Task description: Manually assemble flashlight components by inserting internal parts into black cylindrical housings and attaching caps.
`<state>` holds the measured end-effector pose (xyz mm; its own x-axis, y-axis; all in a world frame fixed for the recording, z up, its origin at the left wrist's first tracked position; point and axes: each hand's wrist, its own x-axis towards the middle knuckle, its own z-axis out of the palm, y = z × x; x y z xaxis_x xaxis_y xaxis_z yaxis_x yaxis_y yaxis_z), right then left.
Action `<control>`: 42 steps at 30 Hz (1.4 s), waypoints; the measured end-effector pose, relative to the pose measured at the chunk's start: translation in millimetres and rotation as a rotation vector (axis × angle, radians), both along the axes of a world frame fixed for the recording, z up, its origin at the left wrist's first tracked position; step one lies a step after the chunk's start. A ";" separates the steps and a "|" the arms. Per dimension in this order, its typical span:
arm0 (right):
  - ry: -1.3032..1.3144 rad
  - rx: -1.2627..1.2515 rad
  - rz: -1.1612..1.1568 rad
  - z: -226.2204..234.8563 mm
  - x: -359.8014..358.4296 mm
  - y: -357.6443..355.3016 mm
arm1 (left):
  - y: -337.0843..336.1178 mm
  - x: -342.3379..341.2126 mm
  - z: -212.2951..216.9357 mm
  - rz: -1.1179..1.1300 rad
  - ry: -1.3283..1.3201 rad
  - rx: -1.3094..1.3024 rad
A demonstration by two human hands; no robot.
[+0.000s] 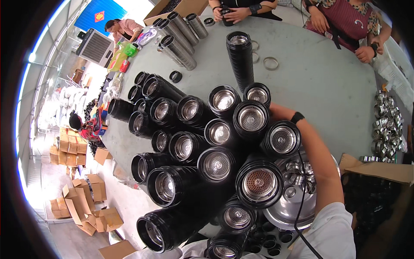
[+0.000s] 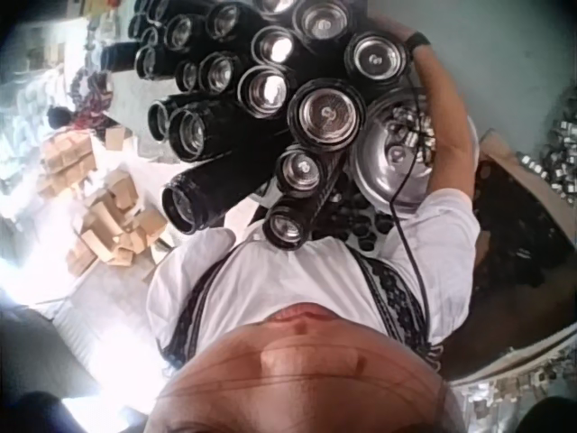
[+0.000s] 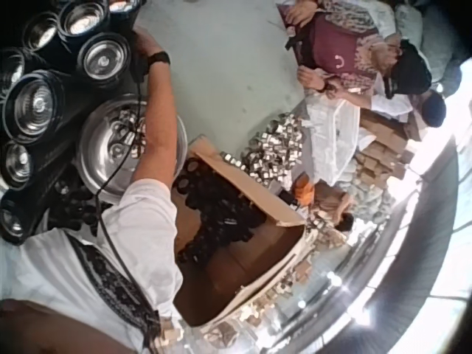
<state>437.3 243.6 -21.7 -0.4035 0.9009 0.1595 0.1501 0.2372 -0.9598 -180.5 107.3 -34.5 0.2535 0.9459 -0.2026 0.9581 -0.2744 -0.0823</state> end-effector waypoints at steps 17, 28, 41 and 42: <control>-0.141 -0.081 -0.310 -29.6 3.2 34.6 | 31.8 3.2 5.8 0.037 -0.029 0.008; -0.290 -0.181 -0.467 -16.6 8.3 38.6 | 35.8 -0.7 4.9 0.069 -0.054 -0.016; -0.506 -0.387 0.010 76.3 17.6 -112.6 | -5.5 13.3 -17.0 0.115 -0.152 -0.103; -0.522 -0.343 -0.019 61.8 11.1 -115.2 | -7.3 17.6 -19.9 0.114 -0.163 -0.112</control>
